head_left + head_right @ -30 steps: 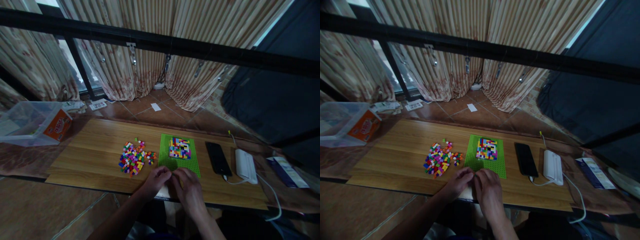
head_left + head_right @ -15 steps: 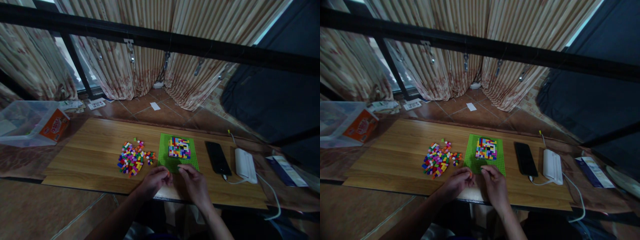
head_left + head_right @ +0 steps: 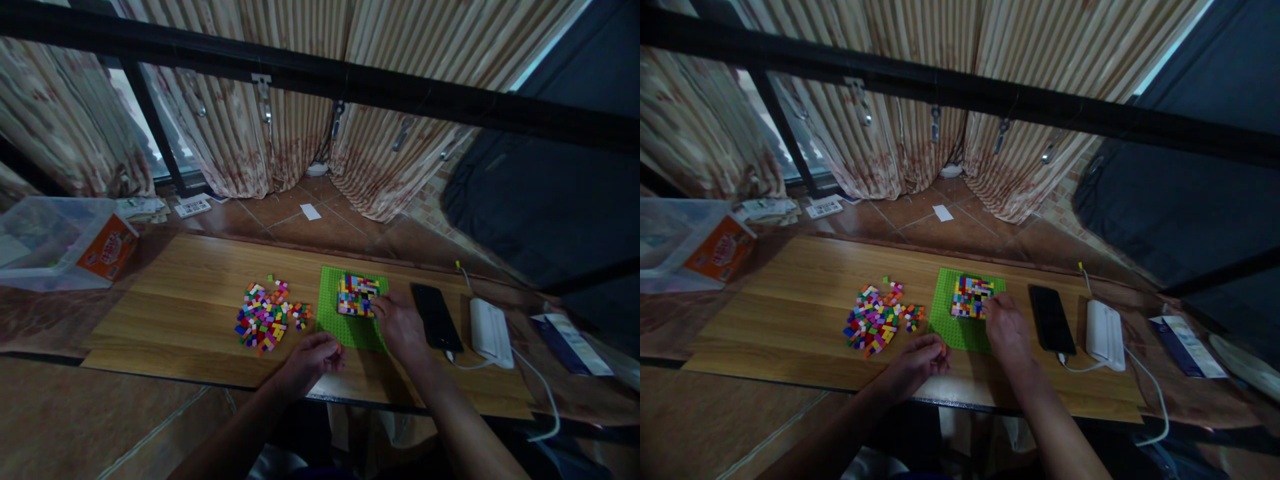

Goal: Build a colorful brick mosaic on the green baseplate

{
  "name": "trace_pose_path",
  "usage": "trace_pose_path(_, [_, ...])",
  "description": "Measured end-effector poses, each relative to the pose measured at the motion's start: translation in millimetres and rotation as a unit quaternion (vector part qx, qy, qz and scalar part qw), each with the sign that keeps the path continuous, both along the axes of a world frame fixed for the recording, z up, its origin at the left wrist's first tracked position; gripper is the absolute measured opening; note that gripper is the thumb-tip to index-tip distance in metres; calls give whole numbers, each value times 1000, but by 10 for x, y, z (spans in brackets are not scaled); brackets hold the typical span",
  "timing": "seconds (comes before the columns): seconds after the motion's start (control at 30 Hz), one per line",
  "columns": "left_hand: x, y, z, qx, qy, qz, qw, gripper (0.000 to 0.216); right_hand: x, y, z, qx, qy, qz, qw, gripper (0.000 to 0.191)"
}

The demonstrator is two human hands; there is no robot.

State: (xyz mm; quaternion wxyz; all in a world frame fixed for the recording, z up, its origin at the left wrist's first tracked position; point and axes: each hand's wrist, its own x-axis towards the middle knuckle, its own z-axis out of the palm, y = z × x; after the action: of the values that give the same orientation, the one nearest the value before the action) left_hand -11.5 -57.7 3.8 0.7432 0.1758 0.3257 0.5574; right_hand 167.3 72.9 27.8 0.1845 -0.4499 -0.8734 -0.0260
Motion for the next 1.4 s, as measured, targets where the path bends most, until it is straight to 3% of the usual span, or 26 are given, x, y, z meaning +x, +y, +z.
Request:
trace_pose_path(0.53, [-16,-5,-2,8,-9,-7,1000,24,-82,135,215,-88,-111,11,990,22])
trace_pose_path(0.67, [-15,-4,-39,11,-5,-9,1000,26,-145,93,321,-126,-153,-14,980,24])
trace_pose_path(0.83, [-20,-6,-33,13,-2,-14,1000,26,-209,56,396,-116,-170,-41,978,21])
trace_pose_path(0.97, [-24,2,-8,9,1,-11,1000,26,-204,7,311,-80,-154,-39,984,20])
trace_pose_path(1.2, [-17,9,11,1,5,-9,1000,29,-86,-270,-33,36,-99,-35,994,25])
trace_pose_path(1.4, [5,11,-35,-10,5,5,1000,29,-27,-371,-170,46,-42,-55,997,36])
